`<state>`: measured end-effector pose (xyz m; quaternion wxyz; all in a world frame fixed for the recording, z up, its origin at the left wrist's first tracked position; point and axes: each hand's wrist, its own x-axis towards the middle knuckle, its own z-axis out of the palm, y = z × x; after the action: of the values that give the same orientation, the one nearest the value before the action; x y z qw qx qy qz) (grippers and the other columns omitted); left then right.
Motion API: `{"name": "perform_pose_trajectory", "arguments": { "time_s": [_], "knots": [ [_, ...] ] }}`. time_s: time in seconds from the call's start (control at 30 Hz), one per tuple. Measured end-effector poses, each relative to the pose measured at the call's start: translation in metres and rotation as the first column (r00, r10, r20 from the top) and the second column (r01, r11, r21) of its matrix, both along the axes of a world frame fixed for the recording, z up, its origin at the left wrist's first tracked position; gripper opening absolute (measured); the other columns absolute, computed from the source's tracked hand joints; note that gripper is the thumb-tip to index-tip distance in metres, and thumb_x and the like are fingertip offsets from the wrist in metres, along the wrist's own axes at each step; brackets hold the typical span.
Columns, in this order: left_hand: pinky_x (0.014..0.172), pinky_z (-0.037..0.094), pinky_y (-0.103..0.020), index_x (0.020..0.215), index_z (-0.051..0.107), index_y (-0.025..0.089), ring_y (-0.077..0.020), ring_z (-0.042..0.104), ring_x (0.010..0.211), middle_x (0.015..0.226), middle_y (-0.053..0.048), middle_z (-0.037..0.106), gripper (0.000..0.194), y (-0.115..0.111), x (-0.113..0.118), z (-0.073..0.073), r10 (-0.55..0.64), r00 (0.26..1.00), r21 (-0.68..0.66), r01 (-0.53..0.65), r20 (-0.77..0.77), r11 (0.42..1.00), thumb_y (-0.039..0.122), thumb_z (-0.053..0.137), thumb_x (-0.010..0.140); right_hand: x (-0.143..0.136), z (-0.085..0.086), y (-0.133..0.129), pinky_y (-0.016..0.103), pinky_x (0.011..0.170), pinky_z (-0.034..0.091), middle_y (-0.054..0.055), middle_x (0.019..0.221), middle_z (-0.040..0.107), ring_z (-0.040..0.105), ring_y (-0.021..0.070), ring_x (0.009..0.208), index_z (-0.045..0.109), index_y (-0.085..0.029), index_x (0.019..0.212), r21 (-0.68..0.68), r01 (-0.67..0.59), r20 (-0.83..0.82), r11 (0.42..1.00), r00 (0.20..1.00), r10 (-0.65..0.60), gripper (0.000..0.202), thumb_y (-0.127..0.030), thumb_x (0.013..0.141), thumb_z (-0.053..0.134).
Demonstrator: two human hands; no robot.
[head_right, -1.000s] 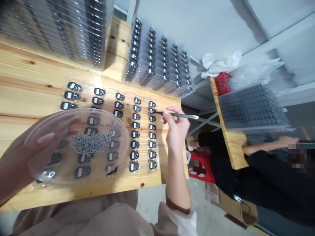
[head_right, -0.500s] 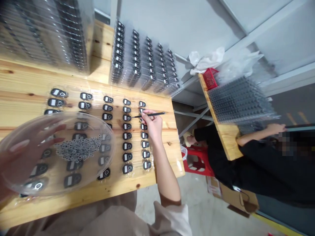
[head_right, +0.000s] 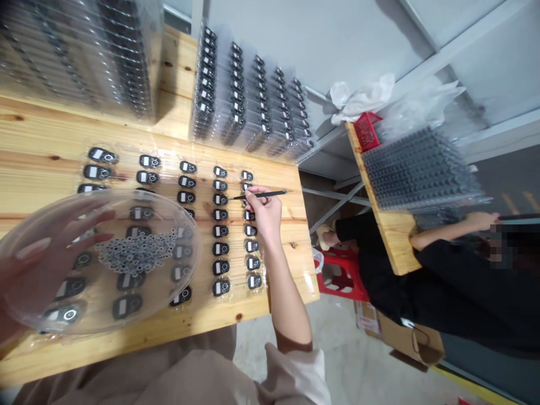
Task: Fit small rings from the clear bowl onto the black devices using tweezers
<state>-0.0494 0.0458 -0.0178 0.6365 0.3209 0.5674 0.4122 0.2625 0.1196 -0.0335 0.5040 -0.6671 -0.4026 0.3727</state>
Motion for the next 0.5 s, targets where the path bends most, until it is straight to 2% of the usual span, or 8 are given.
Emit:
{"name": "perform_pose_trajectory", "arguments": {
  "time_s": [0.1, 0.2, 0.33, 0.37, 0.43, 0.5],
  "knots": [
    [0.111, 0.028, -0.057, 0.118, 0.060, 0.034, -0.0426, 0.041, 0.126, 0.133, 0.002, 0.056, 0.054, 0.000, 0.005, 0.012, 0.054, 0.998, -0.048, -0.052, 0.038, 0.997, 0.050, 0.064, 0.067, 0.000, 0.000, 0.000, 0.020, 0.043, 0.038, -0.005, 0.051, 0.057, 0.048, 0.0072, 0.044, 0.062, -0.017, 0.077, 0.013, 0.001, 0.023, 1.000, 1.000, -0.001, 0.029, -0.035, 0.058, 0.073],
    [0.114, 0.024, -0.057, 0.117, 0.060, 0.033, -0.0410, 0.040, 0.127, 0.133, 0.000, 0.056, 0.053, 0.000, 0.013, 0.026, 0.059, 0.997, -0.047, -0.057, 0.052, 0.997, 0.050, 0.068, 0.066, 0.003, 0.002, 0.000, 0.021, 0.043, 0.038, -0.007, 0.048, 0.053, 0.048, 0.0079, 0.043, 0.063, -0.017, 0.077, 0.042, 0.008, 0.050, 0.999, 0.999, -0.010, 0.026, -0.034, 0.059, 0.073],
    [0.116, 0.019, -0.057, 0.113, 0.062, 0.033, -0.0363, 0.037, 0.132, 0.134, 0.000, 0.055, 0.047, -0.001, 0.021, 0.037, 0.062, 0.996, 0.033, -0.064, 0.066, 0.997, 0.048, 0.069, 0.069, 0.001, 0.022, -0.012, 0.022, 0.045, 0.039, -0.006, 0.053, 0.056, 0.048, 0.0082, 0.045, 0.063, -0.018, 0.077, 0.153, 0.049, 0.069, 0.987, 0.996, -0.060, 0.021, -0.028, 0.062, 0.074],
    [0.116, 0.019, -0.057, 0.113, 0.063, 0.034, -0.0352, 0.036, 0.133, 0.134, 0.001, 0.055, 0.045, -0.001, 0.022, 0.037, 0.050, 0.997, 0.056, -0.054, 0.065, 0.997, 0.048, 0.069, 0.070, -0.002, 0.029, -0.021, 0.022, 0.046, 0.040, -0.005, 0.058, 0.057, 0.049, 0.0084, 0.047, 0.064, -0.018, 0.077, 0.282, 0.070, 0.105, 0.957, 0.989, -0.103, 0.017, -0.025, 0.064, 0.073],
    [0.117, 0.020, -0.054, 0.113, 0.062, 0.036, -0.0328, 0.034, 0.135, 0.135, 0.002, 0.054, 0.041, -0.002, 0.021, 0.033, 0.009, 0.998, 0.111, -0.017, 0.070, 0.994, 0.047, 0.065, 0.074, -0.014, 0.046, -0.045, 0.024, 0.049, 0.044, -0.002, 0.068, 0.059, 0.051, 0.0093, 0.051, 0.065, -0.021, 0.079, 0.512, 0.048, 0.179, 0.858, 0.971, -0.161, 0.008, -0.019, 0.073, 0.069],
    [0.118, 0.020, -0.052, 0.115, 0.062, 0.037, -0.0304, 0.032, 0.137, 0.136, 0.004, 0.053, 0.037, -0.003, 0.018, 0.028, -0.040, 0.996, 0.170, 0.026, 0.082, 0.985, 0.045, 0.061, 0.079, -0.029, 0.061, -0.074, 0.029, 0.058, 0.052, -0.002, 0.075, 0.060, 0.054, 0.0114, 0.055, 0.064, -0.026, 0.091, 0.618, -0.091, 0.330, 0.781, 0.932, -0.152, 0.017, -0.013, 0.080, 0.062]
  ]
}}
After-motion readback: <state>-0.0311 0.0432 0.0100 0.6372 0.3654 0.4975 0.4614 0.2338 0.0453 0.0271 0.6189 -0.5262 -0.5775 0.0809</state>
